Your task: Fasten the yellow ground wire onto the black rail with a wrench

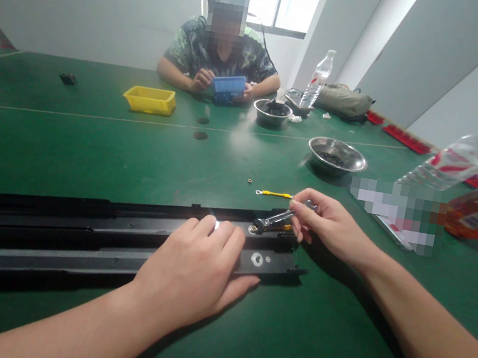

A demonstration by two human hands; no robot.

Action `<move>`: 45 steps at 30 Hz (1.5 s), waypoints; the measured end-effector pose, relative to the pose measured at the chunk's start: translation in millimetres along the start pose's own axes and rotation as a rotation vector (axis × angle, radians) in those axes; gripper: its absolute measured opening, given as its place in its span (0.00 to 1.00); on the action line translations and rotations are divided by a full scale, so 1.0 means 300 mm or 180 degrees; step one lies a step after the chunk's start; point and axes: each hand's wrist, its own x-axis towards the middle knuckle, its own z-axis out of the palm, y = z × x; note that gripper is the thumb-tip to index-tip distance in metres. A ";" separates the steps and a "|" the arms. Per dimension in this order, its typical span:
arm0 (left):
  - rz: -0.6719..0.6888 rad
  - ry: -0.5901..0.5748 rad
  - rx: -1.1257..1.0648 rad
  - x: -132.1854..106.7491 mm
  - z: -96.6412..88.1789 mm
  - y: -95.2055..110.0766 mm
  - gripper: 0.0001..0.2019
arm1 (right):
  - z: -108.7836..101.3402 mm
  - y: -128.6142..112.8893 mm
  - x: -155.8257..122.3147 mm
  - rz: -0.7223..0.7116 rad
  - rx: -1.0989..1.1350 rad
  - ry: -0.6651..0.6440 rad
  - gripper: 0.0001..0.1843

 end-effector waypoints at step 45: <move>-0.0048 -0.0116 -0.0077 0.007 -0.006 0.005 0.21 | -0.057 -0.074 -0.053 0.1243 -0.1028 -0.1076 0.29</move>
